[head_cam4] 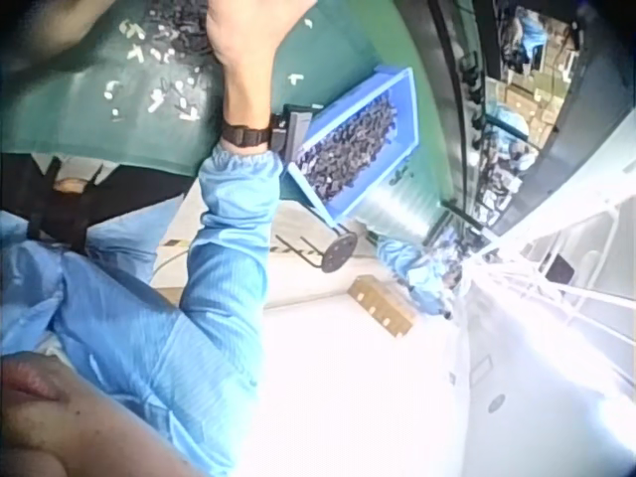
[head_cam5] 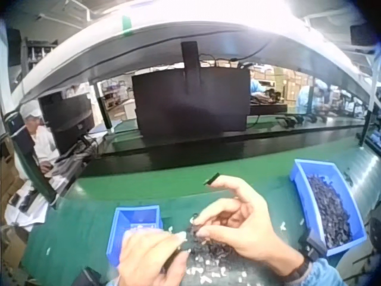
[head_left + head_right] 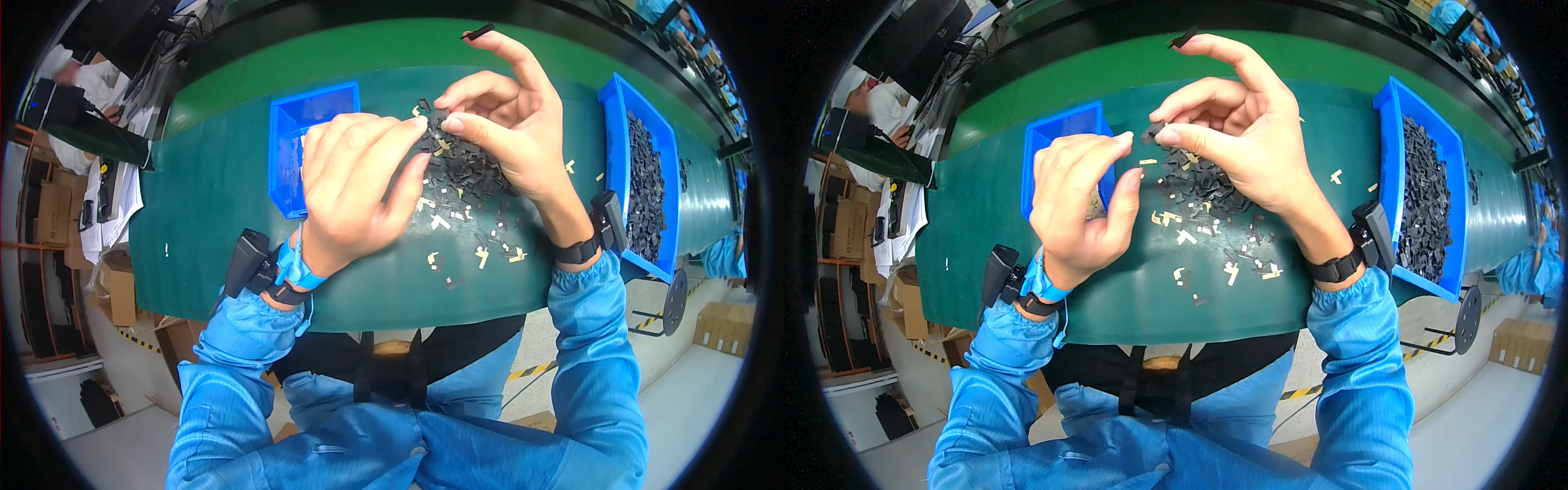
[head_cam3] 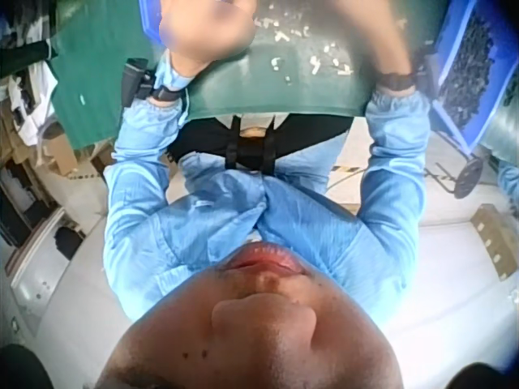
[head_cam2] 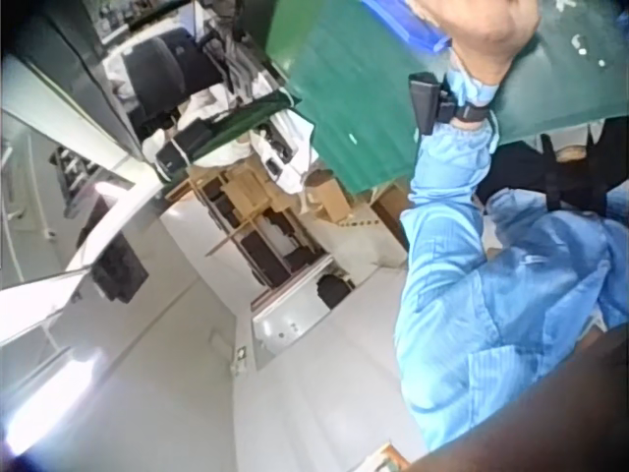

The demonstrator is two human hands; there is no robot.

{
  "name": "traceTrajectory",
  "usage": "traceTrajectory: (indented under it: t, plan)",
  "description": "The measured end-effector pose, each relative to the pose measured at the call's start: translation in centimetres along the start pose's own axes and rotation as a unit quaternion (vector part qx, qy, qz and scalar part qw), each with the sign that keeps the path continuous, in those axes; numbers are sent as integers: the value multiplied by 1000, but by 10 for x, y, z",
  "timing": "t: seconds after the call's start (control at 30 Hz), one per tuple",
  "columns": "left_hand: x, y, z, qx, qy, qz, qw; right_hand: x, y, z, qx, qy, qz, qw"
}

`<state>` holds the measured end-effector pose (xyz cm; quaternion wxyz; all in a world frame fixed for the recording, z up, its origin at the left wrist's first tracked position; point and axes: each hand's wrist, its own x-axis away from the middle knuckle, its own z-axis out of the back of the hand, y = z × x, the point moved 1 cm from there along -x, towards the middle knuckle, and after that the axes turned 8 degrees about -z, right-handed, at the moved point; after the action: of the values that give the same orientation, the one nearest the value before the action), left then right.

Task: Assembling small plastic and rubber components on a workbench in a factory setting.

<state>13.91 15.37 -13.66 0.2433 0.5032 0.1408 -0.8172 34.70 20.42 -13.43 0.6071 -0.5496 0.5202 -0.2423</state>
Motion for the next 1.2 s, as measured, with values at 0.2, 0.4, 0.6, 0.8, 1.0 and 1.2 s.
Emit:
traceTrajectory:
  t: [0.2, 0.4, 0.6, 0.8, 1.0, 1.2]
  plan:
    - [2, 2, 0, 29, 33, 33, 998, 3, -1, -10, 69, -3, 73, 995]
    - [3, -3, -10, 35, 95, 13, 995, 6, 1, -15, 126, 1, 134, 983]
    - [10, -2, -12, 66, 127, 60, 988, 8, 1, -19, 37, -11, 75, 996]
    - [6, -4, -2, 40, 72, 9, 997, 9, 2, -20, 41, -12, 53, 998]
    - [8, 2, -9, 114, 111, 145, 977, 10, 6, -21, 70, 2, 106, 992]
    - [11, 1, -10, 213, 85, 208, 951, 8, 3, -20, 125, -25, 107, 986]
